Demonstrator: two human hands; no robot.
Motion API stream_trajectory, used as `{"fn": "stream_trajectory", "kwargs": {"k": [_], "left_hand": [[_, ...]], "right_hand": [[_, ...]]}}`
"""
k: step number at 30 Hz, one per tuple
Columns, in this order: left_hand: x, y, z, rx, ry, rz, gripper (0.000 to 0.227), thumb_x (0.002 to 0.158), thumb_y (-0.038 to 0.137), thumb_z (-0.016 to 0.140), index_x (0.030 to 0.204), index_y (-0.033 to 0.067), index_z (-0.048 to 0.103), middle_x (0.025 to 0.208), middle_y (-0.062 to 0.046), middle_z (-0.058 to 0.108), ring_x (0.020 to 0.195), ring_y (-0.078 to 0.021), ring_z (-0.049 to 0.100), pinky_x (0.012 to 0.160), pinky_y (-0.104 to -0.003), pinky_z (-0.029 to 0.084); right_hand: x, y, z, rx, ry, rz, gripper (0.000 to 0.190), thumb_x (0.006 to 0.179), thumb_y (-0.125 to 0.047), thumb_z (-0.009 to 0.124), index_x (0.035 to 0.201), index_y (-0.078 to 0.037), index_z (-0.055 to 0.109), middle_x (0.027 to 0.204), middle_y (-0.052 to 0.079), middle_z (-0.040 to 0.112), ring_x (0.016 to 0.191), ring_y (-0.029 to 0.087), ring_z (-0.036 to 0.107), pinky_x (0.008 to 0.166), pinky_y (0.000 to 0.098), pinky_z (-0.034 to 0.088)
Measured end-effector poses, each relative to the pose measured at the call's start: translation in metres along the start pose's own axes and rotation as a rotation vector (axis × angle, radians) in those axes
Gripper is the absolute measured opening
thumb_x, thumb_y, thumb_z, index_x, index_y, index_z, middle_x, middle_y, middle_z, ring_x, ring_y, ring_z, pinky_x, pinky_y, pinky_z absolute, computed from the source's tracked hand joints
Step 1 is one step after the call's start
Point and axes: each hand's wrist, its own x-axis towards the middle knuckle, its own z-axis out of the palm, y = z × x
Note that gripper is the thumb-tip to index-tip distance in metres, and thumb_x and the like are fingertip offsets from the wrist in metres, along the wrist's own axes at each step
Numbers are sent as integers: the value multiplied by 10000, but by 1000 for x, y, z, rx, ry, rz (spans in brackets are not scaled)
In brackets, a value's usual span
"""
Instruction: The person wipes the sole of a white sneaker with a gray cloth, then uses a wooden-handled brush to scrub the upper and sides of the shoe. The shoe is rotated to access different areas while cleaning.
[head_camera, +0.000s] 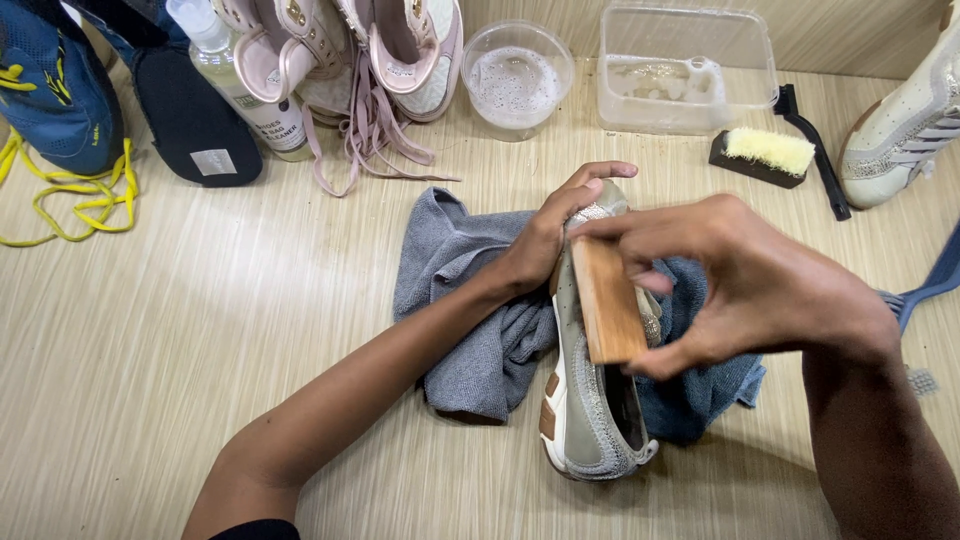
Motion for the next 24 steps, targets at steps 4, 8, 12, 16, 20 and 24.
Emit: {"fn": "stream_trajectory", "kwargs": {"k": [4, 8, 12, 16, 20, 24], "left_hand": [[7, -26, -8, -232, 23, 31, 323, 1084, 338, 472, 1266, 93, 578, 1258, -46, 603, 1190, -136, 556, 1082, -309, 409], [2, -8, -7, -104, -4, -11, 469, 1077, 349, 419, 1420, 48, 529, 1433, -106, 548, 1173, -181, 566, 1081, -328, 413], [12, -30, -14, -147, 33, 5, 432, 1105, 344, 410, 1391, 50, 547, 1300, -95, 579, 1205, -158, 525, 1108, -310, 376], [8, -17, -12, -175, 20, 32, 385, 1090, 342, 439, 1370, 113, 569, 1392, -119, 585, 1264, -217, 564, 1139, -348, 399], [3, -9, -8, -208, 18, -113, 449, 1059, 373, 438, 1414, 104, 493, 1230, -141, 570, 1005, -221, 599, 829, -332, 522], [9, -22, -24, -230, 3, -52, 414, 1089, 287, 462, 1440, 79, 533, 1502, -113, 545, 1303, -189, 564, 1121, -316, 429]], "right_hand": [[5, 12, 5, -353, 385, -7, 523, 597, -168, 989, 689, -15, 497, 1396, 341, 684, 1302, 386, 678, 1069, 414, 535], [3, -11, 11, -98, 104, 19, 480, 569, -184, 943, 592, -145, 465, 1239, 135, 733, 1303, 244, 706, 860, 321, 557], [7, 24, 15, -287, 388, 27, 522, 581, -210, 989, 637, -30, 502, 1369, 303, 696, 1272, 368, 685, 1036, 384, 530], [7, -21, 30, -288, 463, 93, 344, 631, -154, 927, 596, 30, 638, 1361, 412, 640, 1132, 400, 711, 908, 388, 587], [7, 0, 30, -139, 245, 110, 405, 596, -225, 971, 794, 8, 706, 1423, 240, 662, 1008, 284, 739, 771, 334, 638], [7, 17, 27, -282, 505, 98, 438, 636, -68, 888, 586, -74, 453, 1314, 367, 686, 1350, 429, 635, 1039, 404, 561]]}}
